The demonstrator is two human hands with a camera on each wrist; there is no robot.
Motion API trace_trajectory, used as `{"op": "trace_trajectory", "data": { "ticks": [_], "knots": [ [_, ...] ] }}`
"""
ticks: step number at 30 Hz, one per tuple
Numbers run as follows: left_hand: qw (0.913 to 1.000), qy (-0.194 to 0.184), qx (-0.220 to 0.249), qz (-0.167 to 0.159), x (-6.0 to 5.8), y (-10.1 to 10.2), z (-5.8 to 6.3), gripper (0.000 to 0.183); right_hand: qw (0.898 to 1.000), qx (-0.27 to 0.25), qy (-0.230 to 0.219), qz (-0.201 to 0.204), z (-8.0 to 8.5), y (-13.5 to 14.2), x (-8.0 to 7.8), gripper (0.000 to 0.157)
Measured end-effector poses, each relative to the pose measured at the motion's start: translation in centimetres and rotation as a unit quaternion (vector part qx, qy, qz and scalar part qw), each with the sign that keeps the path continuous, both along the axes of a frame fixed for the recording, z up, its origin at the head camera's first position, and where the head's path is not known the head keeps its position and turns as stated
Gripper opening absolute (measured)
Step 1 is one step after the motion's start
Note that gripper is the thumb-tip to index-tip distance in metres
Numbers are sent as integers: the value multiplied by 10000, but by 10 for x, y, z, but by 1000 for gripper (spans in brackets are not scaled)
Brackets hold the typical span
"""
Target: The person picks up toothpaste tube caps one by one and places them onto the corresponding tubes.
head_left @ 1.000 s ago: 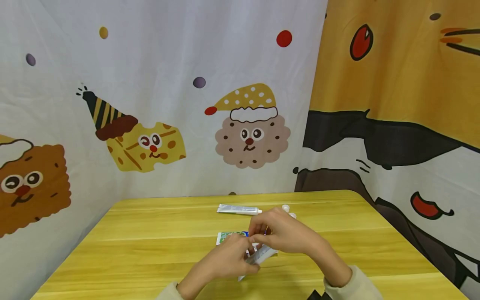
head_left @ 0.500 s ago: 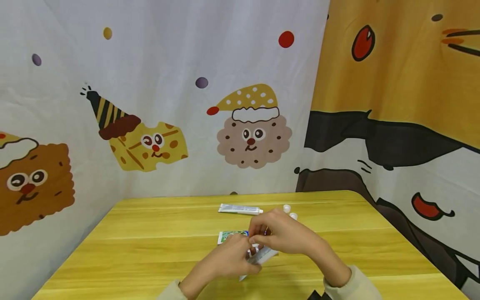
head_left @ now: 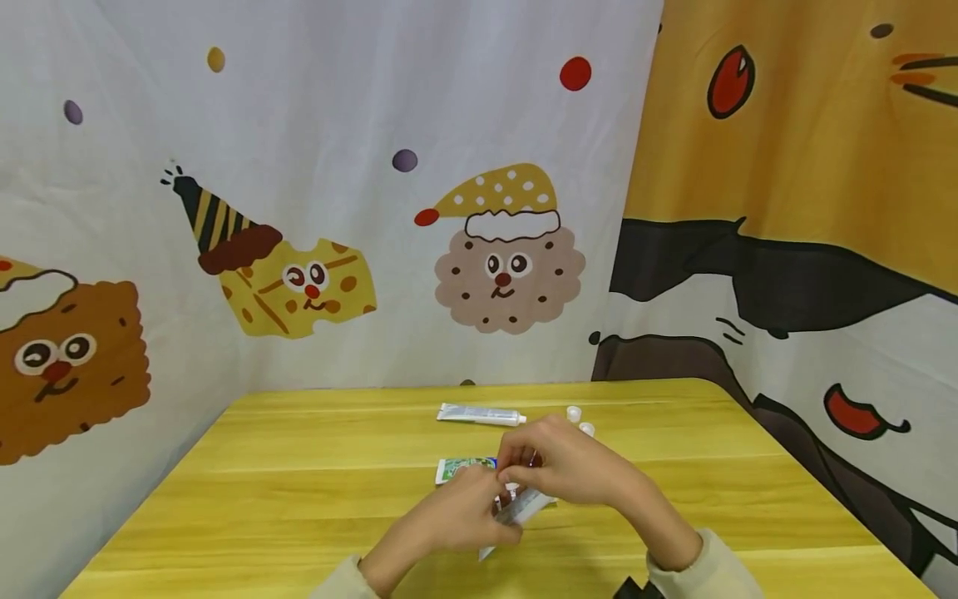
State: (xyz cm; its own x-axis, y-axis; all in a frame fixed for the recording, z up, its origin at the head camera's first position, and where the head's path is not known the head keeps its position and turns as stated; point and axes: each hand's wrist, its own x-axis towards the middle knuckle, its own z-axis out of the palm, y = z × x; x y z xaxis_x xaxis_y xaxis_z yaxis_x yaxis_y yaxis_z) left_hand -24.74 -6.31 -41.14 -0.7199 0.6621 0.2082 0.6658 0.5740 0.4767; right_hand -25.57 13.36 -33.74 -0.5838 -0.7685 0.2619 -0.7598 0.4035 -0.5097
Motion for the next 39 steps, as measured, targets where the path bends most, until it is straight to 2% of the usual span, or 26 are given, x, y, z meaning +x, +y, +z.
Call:
{"op": "trace_trajectory", "data": {
  "ticks": [3,7,12,21,30,39],
  "knots": [
    [9998,172,-53,-6,-1,1,1,13,10000,-17,-23,-68,3,2,0,9],
    [9995,298,-84,-51,-3,1,1,14,9998,-44,26,-191,6,5,0,11],
    [9999,49,25,-91,-6,0,-1,28,9994,-192,201,-226,10,12,-2,14],
    [9994,-297,138,-108,-5,0,-2,27,9985,-331,-49,-425,19,25,0,15],
    [9990,-339,247,-135,-6,1,-1,27,9969,-468,202,-605,23,31,-1,19],
    [9988,-337,305,-166,-6,0,0,27,9957,-641,309,-590,25,36,-2,17]
  ]
}}
